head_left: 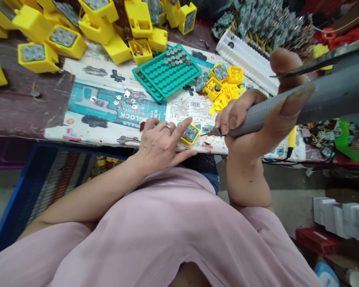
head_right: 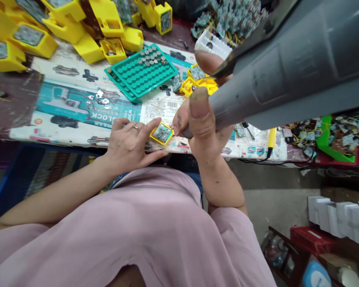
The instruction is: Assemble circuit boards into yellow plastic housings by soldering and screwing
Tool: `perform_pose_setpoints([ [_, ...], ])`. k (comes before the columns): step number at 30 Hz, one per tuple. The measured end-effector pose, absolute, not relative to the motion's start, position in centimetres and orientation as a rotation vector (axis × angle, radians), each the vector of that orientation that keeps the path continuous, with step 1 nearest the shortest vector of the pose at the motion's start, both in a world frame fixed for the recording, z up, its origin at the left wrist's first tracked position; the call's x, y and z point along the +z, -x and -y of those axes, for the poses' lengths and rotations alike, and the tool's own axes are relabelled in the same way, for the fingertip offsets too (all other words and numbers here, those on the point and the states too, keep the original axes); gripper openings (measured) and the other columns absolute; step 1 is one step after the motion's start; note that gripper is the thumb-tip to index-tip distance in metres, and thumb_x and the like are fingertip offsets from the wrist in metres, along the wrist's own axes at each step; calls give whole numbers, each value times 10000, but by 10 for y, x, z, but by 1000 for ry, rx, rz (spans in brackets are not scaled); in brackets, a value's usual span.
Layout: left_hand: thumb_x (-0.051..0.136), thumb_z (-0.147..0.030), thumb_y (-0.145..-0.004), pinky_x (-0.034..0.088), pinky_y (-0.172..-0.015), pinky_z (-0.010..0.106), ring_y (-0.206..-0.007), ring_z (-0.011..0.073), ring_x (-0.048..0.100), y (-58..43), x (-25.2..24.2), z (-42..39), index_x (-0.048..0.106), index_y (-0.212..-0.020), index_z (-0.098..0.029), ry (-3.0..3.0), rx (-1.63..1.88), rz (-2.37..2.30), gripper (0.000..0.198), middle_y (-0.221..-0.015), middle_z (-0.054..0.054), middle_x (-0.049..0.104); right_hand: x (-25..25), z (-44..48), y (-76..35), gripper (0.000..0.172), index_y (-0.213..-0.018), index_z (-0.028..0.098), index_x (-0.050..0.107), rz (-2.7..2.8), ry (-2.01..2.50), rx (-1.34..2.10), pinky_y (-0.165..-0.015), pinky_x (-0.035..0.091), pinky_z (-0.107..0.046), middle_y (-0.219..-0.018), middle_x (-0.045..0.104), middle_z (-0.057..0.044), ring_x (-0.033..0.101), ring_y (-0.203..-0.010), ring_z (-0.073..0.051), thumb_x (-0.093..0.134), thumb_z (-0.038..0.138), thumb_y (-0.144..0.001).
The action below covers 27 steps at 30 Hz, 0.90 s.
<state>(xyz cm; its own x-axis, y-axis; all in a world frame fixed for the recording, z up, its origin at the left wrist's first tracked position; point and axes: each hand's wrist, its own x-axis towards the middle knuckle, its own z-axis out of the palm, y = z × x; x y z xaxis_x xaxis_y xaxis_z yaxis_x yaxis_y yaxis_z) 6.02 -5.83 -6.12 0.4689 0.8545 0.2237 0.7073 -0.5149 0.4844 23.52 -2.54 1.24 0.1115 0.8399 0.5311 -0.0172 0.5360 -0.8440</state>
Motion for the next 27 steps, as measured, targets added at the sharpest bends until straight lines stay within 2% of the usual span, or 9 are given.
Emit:
perform_pose_setpoints([
  [2,544,-718,-833,371,-961,519,-926,310,606,-57,-56,56,440,-1484,-154,-2407,658,-1215,867,-963,115,680,14,23,-238,425,-1091,447,580,1335,773,760,-305,326,-282,-441,334,99,310,-269,-128,614,726,-772],
  [6,658,-535,-825,357,-1053,473,-1253,348,532,-52,-50,43,365,-1514,-137,-2369,759,-1013,848,-1384,191,571,13,23,-231,464,-1092,423,577,1324,800,745,-305,324,-294,-418,303,100,295,-260,-134,527,775,-793],
  [8,673,-456,-819,336,-1093,457,-1301,333,511,-54,-53,36,327,-1533,-152,-2339,740,-936,849,-1457,176,528,9,24,-222,430,-1105,421,563,1315,727,741,-301,324,-286,-418,326,109,281,-257,-124,532,738,-818],
  [11,672,-385,-827,348,-1071,433,-1105,280,629,-62,-59,33,332,-1532,-173,-2275,683,-997,810,-1199,105,691,3,25,-213,299,-1126,416,548,1328,613,799,-319,359,-271,-449,396,121,335,-274,-113,570,583,-880],
  [13,687,-377,-822,364,-1028,421,-1003,265,654,-65,-61,34,332,-1528,-157,-2271,685,-1037,820,-1052,74,719,-1,25,-211,350,-1164,396,531,1352,657,805,-345,375,-281,-458,401,118,388,-301,-122,540,621,-896],
  [16,664,-328,-843,374,-993,395,-994,247,652,-66,-62,37,304,-1527,-126,-2327,710,-1039,799,-1031,72,713,-2,25,-210,469,-1182,370,530,1382,746,774,-386,383,-301,-454,377,111,407,-328,-130,512,723,-875],
  [20,646,-293,-858,378,-986,366,-993,223,647,-64,-61,37,280,-1523,-118,-2410,710,-1040,779,-1038,66,705,1,25,-208,341,-1007,337,576,1405,721,776,-390,361,-292,-440,335,109,374,-320,-109,550,659,-897],
  [23,652,-302,-863,386,-980,365,-971,223,650,-64,-61,37,279,-1521,-115,-2448,715,-1048,779,-1008,56,704,1,25,-208,366,-859,308,556,1429,725,782,-383,360,-292,-429,324,104,348,-312,-102,532,671,-898],
  [27,655,-326,-874,408,-961,383,-969,243,660,-66,-63,37,296,-1520,-114,-2471,684,-1072,769,-1006,71,719,-1,25,-208,305,-881,325,570,1438,709,769,-379,369,-293,-456,387,97,352,-313,-102,542,627,-907],
])
